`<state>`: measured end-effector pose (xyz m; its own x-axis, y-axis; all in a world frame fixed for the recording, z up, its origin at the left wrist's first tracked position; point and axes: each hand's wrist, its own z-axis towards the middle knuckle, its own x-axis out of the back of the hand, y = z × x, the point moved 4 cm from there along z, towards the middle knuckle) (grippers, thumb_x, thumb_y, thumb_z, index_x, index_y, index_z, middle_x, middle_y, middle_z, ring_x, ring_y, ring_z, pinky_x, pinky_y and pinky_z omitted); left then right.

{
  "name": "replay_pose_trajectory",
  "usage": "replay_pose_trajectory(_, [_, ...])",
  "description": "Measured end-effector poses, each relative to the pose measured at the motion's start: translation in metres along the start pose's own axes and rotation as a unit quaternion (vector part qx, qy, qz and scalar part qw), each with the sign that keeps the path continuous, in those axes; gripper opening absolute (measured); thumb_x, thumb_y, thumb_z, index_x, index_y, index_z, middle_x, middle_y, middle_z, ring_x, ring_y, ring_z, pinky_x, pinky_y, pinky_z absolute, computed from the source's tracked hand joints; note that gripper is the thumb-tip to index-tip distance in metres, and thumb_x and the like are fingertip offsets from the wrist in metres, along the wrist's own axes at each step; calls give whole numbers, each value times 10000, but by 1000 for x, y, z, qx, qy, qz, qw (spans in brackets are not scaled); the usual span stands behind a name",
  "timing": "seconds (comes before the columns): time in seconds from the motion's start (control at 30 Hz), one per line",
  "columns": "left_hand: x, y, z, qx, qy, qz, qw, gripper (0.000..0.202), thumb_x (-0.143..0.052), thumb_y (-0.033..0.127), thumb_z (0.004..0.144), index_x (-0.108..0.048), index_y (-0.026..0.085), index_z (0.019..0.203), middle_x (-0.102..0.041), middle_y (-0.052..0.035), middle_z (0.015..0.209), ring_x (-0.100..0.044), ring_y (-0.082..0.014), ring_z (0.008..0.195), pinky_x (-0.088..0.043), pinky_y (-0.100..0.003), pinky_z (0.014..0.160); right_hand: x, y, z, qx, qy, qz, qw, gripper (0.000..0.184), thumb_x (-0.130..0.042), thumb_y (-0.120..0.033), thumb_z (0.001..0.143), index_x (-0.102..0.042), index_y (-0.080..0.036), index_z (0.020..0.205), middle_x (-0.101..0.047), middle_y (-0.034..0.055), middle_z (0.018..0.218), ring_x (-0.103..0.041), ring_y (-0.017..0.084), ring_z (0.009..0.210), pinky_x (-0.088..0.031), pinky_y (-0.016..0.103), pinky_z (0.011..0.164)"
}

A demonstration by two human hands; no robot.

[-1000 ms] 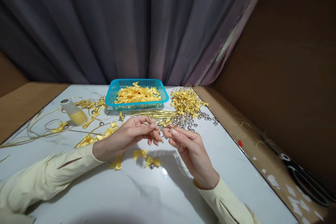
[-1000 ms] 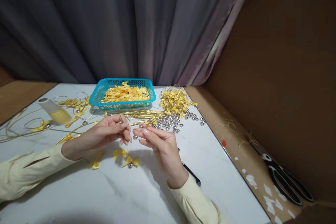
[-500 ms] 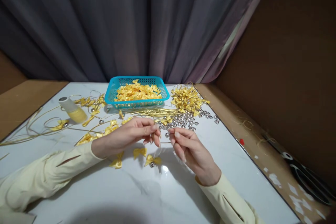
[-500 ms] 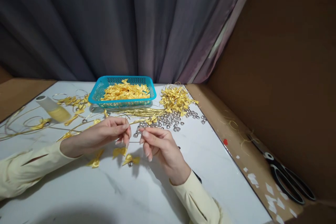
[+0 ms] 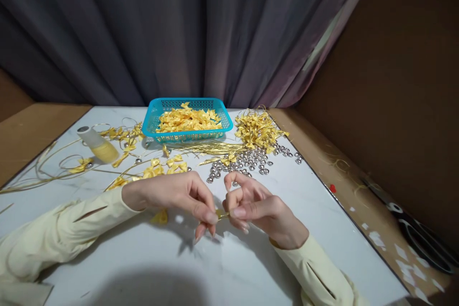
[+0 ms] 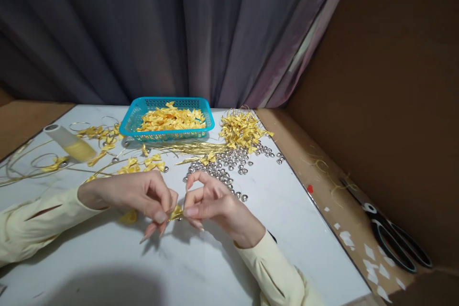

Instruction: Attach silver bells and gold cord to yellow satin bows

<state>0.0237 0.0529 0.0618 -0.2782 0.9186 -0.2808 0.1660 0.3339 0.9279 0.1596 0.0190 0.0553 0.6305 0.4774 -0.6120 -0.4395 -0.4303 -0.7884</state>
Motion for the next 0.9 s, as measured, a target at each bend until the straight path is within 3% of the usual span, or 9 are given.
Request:
replay_pose_trajectory(0.37, [0, -2, 1, 21, 39, 94, 995, 107, -674, 244, 795, -763, 198, 833, -671, 13, 599, -599, -89, 588, -453, -172, 642, -1, 4, -2, -7, -9, -29, 1000, 331, -696, -134, 678, -452, -177, 898, -595, -54, 564, -473, 60, 439, -328, 190, 459])
replay_pose_trajectory(0.77, [-2, -1, 1, 33, 56, 73, 995, 99, -703, 260, 762, -760, 189, 798, -652, 19, 580, -570, -75, 503, -434, -165, 540, -3, 2, -5, -4, -2, -53, 999, 333, -714, -154, 711, -441, -180, 902, -576, -62, 582, -480, 55, 459, -347, 196, 492])
replay_pose_trajectory(0.9, [-1, 0, 0, 37, 63, 66, 995, 94, -716, 264, 742, -751, 177, 750, -648, 17, 590, -575, -77, 498, -431, -165, 518, -5, -4, -9, -25, -13, -83, 996, 341, -701, -164, 739, -454, -178, 975, -587, -36, 676, -528, 69, 542, -375, 193, 520])
